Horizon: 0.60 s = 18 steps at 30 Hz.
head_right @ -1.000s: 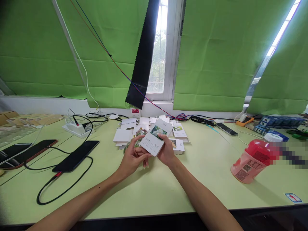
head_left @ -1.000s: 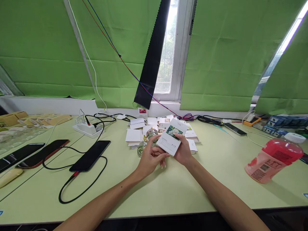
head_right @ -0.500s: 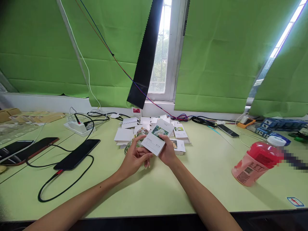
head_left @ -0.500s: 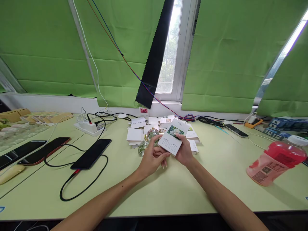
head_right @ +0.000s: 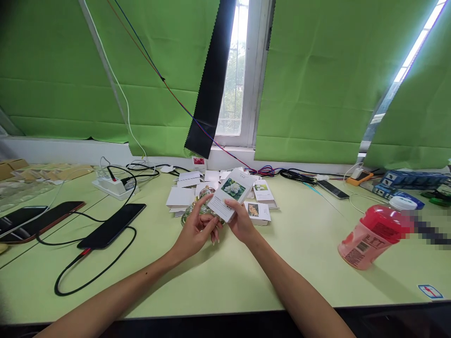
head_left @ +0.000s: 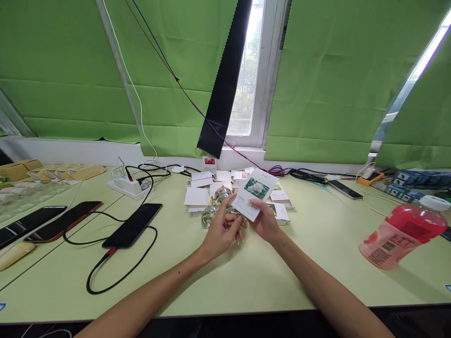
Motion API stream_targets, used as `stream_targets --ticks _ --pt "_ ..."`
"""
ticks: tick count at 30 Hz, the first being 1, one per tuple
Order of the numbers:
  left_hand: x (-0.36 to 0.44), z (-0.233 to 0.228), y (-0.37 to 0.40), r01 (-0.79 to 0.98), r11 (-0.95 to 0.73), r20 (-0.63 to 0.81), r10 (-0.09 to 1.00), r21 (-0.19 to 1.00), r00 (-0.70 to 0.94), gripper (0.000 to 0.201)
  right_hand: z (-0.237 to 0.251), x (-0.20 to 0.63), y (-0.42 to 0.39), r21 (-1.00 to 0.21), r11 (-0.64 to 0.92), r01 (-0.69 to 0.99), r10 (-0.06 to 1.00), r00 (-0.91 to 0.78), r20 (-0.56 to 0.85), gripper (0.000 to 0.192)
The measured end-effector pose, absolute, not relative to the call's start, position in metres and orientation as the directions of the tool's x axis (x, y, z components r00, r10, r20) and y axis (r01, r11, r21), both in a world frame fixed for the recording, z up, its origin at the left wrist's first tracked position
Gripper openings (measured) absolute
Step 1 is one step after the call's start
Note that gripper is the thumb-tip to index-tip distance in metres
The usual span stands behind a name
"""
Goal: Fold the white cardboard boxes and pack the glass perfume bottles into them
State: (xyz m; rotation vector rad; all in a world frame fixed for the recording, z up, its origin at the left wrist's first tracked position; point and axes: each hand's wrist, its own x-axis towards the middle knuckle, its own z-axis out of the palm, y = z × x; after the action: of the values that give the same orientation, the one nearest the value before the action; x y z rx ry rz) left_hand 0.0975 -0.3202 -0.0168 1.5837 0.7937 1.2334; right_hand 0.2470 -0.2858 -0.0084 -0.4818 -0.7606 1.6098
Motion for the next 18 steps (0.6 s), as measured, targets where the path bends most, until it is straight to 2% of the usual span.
stream_targets --ticks 5,10,13,18 --pt "0.0967 -0.0155 -0.3211 -0.020 -0.359 0.353 0.904 0.933 0.241 0.073 -0.0067 0.2467 -0.2875 -0.735 -0.018 -0.678 0.976 -0.171 0.133 0.055" --pt "0.0970 -0.0126 -0.3233 0.089 -0.463 0.450 0.882 0.882 0.140 0.048 0.0000 0.2448 -0.2915 -0.756 0.043 -0.653 0.985 -0.101 0.143 0.059" --pt "0.0963 -0.0120 -0.3221 0.125 -0.513 0.507 0.859 0.849 0.076 0.034 -0.0004 0.2430 -0.2910 -0.766 0.111 -0.633 0.980 -0.057 0.189 0.056" --pt "0.0941 -0.0105 -0.3203 0.150 -0.524 0.528 0.849 0.838 0.021 0.024 -0.0091 0.2417 -0.2872 -0.800 0.276 -0.533 0.957 0.080 0.278 0.048"
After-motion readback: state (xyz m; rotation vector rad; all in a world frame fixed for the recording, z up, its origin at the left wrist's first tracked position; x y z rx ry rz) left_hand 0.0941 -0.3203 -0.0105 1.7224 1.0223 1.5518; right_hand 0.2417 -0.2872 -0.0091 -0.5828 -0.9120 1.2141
